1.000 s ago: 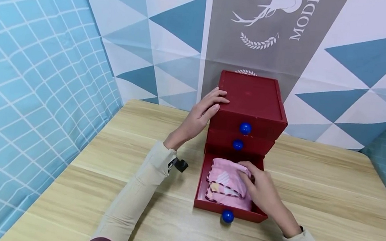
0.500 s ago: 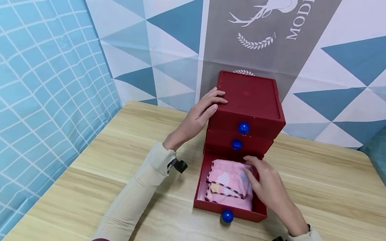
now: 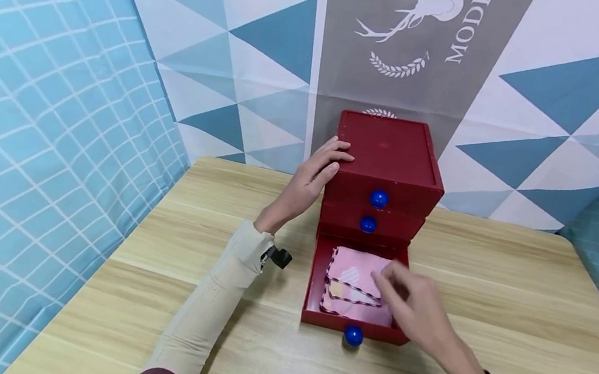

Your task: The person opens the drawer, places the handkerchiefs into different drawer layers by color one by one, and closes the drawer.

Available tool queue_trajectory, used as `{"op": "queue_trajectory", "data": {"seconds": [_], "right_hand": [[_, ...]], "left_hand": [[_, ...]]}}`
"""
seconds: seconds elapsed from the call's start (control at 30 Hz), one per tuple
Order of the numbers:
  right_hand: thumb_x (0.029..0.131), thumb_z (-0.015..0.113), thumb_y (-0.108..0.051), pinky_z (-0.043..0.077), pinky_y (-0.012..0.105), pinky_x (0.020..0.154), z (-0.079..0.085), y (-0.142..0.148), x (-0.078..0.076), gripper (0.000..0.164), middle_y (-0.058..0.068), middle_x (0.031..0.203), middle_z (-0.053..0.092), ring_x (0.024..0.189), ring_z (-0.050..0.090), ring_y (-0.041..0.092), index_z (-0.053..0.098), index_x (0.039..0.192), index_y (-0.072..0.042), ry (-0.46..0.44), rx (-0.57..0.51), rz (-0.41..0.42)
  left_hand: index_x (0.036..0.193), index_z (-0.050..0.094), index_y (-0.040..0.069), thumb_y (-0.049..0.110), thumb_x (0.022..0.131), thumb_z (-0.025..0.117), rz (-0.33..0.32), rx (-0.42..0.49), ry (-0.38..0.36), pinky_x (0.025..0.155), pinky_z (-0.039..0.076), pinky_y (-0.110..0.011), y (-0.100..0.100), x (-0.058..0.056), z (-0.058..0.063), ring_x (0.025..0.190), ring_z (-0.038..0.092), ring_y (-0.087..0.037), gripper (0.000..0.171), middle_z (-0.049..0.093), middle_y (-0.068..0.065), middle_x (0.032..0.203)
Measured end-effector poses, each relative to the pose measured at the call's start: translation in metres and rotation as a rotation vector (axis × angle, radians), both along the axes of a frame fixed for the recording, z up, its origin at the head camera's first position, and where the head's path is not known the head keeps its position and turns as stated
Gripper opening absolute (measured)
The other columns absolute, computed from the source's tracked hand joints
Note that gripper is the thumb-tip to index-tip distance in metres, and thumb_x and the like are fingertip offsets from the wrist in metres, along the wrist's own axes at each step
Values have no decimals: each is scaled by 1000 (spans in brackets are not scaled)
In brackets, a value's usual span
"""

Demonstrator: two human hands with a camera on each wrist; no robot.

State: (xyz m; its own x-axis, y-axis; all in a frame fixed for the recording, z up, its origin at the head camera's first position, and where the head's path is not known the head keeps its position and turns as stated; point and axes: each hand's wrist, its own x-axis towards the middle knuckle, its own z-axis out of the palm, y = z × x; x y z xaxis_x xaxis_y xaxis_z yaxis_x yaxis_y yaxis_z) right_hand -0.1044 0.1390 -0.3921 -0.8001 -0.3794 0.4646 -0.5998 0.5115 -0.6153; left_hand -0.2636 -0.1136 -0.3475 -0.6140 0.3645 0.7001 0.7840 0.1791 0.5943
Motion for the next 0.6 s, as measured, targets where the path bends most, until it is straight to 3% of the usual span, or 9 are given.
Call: {"op": "queue_trajectory", "data": {"seconds": [0.07,0.13,0.27,0.33,0.4,0.5,0.6], "right_hand": [[101,58,-12,42,22,44,-4,-2,16,30,-14,59,52,49,47,3,57,74,-24,-138,-47,138],[105,50,-15,44,22,43,-9,-3,31,36,-10,58,56,49,48,1,59,70,-19,-349,-76,282],[110,34,-31,38,19,37,-23,-1,48,54,2,63,64,46,49,4,64,82,5,-948,-184,504],[109,30,-44,35,16,39,-31,0,52,66,4,67,65,46,50,5,64,89,9,-1216,-236,516],[106,29,-55,35,15,40,-39,1,53,73,2,69,66,48,51,5,66,93,7,-1398,-280,493],[100,34,-65,38,14,41,-49,-1,53,72,-1,70,68,50,55,2,69,93,-2,-1534,-332,415],[98,41,-64,42,13,42,-56,-4,52,66,0,70,70,50,59,2,68,92,-4,-1588,-411,366]], "left_hand": [[130,58,0,10,105,40,-14,5,-1,123,16,-35,1,6,6,151,16,-34,32,41,-18,151],[129,58,-4,8,105,40,-24,10,-4,123,15,-34,2,13,12,150,16,-38,32,41,-22,150],[128,57,-5,10,104,41,-7,6,-38,122,17,-35,1,26,25,151,16,-36,33,41,-22,150],[128,57,-5,12,104,40,2,-3,-53,122,18,-36,0,28,27,152,16,-32,33,41,-21,151],[128,57,-5,12,105,40,6,-11,-60,122,18,-37,-1,28,27,152,16,-31,34,41,-20,151],[128,56,-6,8,104,40,-6,-10,-57,122,16,-35,-1,29,26,151,16,-33,33,41,-22,150],[128,56,-6,7,104,40,-13,-10,-54,122,16,-34,0,30,25,150,17,-36,32,41,-24,149]]}}
